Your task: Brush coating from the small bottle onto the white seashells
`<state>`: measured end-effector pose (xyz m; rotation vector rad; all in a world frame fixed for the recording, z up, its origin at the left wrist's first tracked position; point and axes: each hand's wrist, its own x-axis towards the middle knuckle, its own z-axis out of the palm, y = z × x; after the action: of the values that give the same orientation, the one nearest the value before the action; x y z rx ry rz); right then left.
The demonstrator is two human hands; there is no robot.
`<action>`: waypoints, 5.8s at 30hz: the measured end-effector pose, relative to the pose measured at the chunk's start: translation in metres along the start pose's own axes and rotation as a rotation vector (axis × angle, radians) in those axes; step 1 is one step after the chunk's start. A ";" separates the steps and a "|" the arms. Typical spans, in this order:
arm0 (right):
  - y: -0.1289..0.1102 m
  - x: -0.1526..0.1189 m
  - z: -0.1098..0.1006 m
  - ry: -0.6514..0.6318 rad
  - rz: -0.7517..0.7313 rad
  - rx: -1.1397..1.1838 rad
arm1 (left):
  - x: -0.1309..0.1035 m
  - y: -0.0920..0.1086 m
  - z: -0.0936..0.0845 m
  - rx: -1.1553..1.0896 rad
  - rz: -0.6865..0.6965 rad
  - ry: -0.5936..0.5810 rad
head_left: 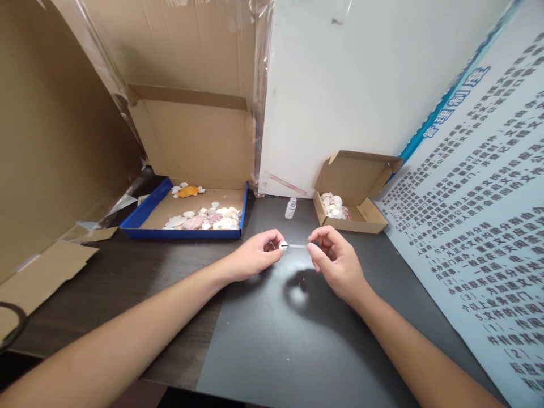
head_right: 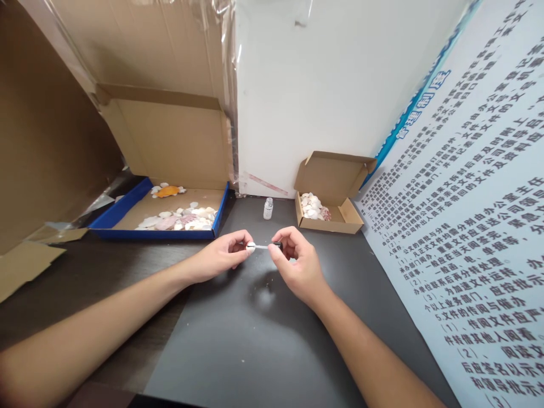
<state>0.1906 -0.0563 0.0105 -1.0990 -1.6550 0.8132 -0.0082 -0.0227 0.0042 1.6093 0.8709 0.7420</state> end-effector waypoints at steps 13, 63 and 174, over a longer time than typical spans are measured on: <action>0.001 0.000 0.001 0.004 -0.003 -0.070 | 0.000 -0.001 0.000 -0.009 -0.023 -0.007; -0.003 -0.003 0.001 -0.004 -0.024 -0.012 | -0.001 0.007 -0.002 -0.169 -0.109 0.022; -0.007 -0.003 0.001 0.095 -0.088 -0.148 | -0.003 0.009 -0.005 -0.499 -0.141 -0.018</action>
<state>0.1876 -0.0619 0.0152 -1.1402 -1.6916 0.5799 -0.0127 -0.0240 0.0143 1.0999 0.7080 0.7713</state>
